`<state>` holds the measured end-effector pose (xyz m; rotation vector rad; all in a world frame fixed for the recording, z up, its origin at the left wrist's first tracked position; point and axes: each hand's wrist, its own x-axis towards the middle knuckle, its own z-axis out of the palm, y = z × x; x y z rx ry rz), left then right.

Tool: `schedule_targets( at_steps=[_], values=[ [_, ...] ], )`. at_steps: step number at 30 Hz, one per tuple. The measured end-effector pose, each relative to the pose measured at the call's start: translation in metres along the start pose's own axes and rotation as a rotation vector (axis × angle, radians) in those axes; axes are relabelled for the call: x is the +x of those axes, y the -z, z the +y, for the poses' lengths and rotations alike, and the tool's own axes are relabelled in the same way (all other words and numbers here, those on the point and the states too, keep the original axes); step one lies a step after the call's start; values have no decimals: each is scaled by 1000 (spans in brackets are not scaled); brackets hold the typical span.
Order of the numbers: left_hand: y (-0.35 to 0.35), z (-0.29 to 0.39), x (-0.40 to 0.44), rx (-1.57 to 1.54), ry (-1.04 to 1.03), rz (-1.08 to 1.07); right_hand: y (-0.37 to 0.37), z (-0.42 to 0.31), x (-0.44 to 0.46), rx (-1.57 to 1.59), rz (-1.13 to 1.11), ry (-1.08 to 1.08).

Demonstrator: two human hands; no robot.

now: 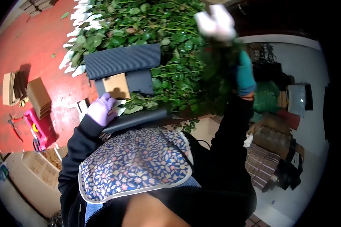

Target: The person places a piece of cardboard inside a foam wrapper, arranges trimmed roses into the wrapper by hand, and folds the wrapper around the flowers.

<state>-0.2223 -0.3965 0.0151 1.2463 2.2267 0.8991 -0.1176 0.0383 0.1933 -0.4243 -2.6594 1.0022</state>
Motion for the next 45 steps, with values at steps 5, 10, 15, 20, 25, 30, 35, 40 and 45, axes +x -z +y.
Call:
schedule_targets(
  at_steps=[5,10,15,20,25,30,35,40,45],
  values=[
    [6,1,-2,-6,15,-51,162,82,-20,338,632,-108],
    [4,-2,-6,53,50,-4,118,-8,-45,498,578,-125],
    [6,-17,-11,-20,23,3,-25,-74,-25,-666,-124,621],
    [-9,-33,-11,-75,12,17,-159,-80,-3,-578,-627,586],
    [-18,-32,-12,-284,46,101,-221,-42,-2,-544,-861,496],
    [-9,-16,-15,-457,141,133,-243,-27,-1,-268,-933,282],
    [-8,-16,-17,-263,78,126,-249,-17,12,-294,-1040,451],
    [3,-4,-10,-11,40,142,-245,-14,18,-297,-1089,360],
    [5,-1,-12,131,56,104,-224,-28,2,-238,-673,615]
  ],
)
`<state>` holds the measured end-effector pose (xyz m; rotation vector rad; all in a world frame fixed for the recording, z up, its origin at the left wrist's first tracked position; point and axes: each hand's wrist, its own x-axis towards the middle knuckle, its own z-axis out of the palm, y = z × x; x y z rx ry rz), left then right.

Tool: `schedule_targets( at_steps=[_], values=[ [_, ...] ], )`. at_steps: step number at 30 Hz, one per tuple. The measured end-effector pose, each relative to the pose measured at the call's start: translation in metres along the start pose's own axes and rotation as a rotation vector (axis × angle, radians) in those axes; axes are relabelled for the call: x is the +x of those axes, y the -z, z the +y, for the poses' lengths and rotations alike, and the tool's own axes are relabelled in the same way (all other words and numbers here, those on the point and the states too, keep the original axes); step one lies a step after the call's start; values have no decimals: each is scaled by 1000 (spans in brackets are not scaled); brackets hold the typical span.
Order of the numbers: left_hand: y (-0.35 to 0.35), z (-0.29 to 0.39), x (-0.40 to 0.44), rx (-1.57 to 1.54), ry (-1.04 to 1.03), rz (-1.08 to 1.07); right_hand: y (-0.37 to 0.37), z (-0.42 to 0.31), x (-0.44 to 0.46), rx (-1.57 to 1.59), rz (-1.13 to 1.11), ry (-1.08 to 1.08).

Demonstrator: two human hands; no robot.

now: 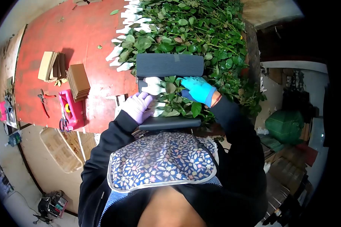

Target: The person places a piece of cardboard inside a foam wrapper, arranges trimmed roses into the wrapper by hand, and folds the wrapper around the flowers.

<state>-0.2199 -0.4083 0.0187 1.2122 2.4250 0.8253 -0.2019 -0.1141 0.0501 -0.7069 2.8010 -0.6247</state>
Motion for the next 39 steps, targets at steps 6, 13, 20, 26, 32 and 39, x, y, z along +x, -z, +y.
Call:
schedule_targets(
  at_steps=[6,13,20,26,32,39],
  values=[
    [-11,-5,-4,-83,24,17,-8,-6,-1,-102,-166,-95],
    [-3,-6,7,-3,18,-36,6,-9,13,-94,-408,-146],
    [-3,-3,9,64,57,-109,21,-28,-19,-330,123,-202],
    [-10,-9,9,95,34,-113,-17,-23,-21,-602,-35,-175],
    [-9,-6,10,106,40,-120,20,-68,-4,-652,-30,-155],
    [11,17,6,157,54,-120,-30,-31,19,-457,-79,-165]
  ],
)
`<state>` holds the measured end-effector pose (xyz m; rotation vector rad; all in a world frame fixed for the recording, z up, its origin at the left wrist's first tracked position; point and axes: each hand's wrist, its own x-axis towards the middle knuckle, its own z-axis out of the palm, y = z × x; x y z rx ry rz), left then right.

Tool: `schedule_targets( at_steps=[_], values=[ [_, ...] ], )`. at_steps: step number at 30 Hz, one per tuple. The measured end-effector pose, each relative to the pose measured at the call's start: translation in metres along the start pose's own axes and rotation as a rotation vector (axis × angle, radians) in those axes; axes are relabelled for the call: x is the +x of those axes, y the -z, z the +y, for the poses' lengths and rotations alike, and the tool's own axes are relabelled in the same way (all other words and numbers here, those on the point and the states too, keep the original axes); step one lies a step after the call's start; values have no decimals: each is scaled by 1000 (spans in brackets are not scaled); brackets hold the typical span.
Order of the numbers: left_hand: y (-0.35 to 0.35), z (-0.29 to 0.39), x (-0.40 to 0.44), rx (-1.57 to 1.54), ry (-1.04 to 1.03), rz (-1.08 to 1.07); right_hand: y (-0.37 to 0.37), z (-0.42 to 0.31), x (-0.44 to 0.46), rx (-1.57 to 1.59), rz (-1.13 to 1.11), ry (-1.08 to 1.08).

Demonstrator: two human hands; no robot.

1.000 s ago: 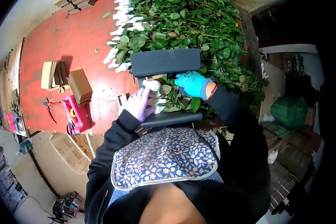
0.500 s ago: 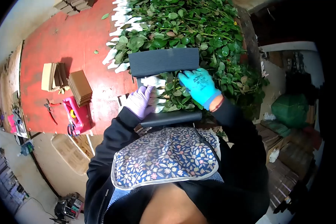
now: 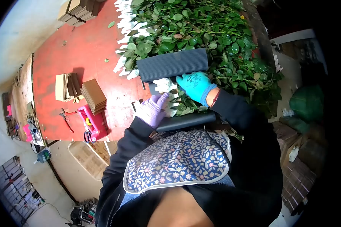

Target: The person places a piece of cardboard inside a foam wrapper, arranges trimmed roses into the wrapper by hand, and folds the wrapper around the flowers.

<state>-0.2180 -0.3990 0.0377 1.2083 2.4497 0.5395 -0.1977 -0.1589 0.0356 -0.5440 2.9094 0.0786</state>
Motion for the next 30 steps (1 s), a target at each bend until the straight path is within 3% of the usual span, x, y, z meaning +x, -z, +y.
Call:
schedule_targets(
  at_steps=[5,7,8,10,11,13,17,21,25,26,27,30],
  values=[
    [-8,-4,-5,-93,-32,87,5,-19,8,-35,-92,-127],
    [-4,-4,-3,-88,-47,72,2,-19,7,-120,-46,-112],
    [-3,-7,-4,-88,-49,72,2,-14,5,-15,-7,-64],
    [-7,-22,-8,-378,-18,160,-3,-6,0,118,70,5],
    [-17,-30,-13,-479,-7,369,-5,-2,-3,122,67,-2],
    [-20,-27,-12,-1089,239,434,-9,0,-10,121,135,42],
    [-23,-23,-6,-1370,339,420,-5,-3,-15,116,153,43],
    [-29,-21,-20,-1415,353,362,5,-8,-20,124,177,18],
    [-33,-4,-12,-1479,153,458,0,-12,-23,83,200,21],
    [-37,-12,-9,-1403,93,384,-1,-12,-22,75,199,18],
    [-34,-11,-6,-1404,146,313,-2,-12,-22,65,198,15],
    [-27,-10,1,-1190,229,377,-4,-11,-22,85,184,17]
  ],
)
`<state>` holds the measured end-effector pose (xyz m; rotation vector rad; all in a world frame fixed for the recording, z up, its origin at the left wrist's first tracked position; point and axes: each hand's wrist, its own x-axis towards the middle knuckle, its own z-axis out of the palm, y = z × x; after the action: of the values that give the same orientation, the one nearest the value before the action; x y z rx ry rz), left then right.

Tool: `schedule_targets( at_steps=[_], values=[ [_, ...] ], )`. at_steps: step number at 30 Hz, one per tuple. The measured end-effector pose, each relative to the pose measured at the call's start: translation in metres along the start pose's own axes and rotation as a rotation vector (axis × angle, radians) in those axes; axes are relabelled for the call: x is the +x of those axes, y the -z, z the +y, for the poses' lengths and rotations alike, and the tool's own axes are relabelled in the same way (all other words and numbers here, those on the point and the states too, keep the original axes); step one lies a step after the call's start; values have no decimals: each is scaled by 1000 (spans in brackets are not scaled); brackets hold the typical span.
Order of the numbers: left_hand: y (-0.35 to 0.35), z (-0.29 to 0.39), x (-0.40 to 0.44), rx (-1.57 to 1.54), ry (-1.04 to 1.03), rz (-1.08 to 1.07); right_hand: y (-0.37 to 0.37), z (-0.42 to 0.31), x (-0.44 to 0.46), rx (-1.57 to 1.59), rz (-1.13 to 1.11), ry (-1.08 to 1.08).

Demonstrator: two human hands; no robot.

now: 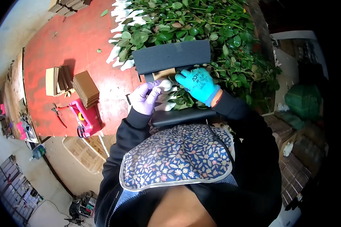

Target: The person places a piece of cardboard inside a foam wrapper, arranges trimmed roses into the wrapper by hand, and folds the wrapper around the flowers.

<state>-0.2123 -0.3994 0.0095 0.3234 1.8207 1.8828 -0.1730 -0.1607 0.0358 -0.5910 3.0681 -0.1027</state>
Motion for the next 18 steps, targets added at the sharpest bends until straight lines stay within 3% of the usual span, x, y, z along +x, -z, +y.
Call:
schedule_targets(
  at_steps=[1,4,11,13,14,15,17,18],
  values=[
    [-2,0,-2,0,2,-8,2,0,0,22,2,2],
    [-10,8,-8,43,-269,51,0,2,3,50,59,-24],
    [6,23,-33,-3,-260,210,-1,6,6,147,54,-47],
    [25,29,-33,-192,-224,419,-3,17,-1,167,60,-107],
    [48,13,-31,-113,-310,316,1,19,-2,201,11,-110],
    [48,19,-28,-256,-288,168,4,20,-3,204,3,-94],
    [44,-4,-26,-435,53,231,7,18,-4,369,145,-102],
    [47,-8,-23,-371,108,49,7,17,-3,378,117,-123]
  ],
)
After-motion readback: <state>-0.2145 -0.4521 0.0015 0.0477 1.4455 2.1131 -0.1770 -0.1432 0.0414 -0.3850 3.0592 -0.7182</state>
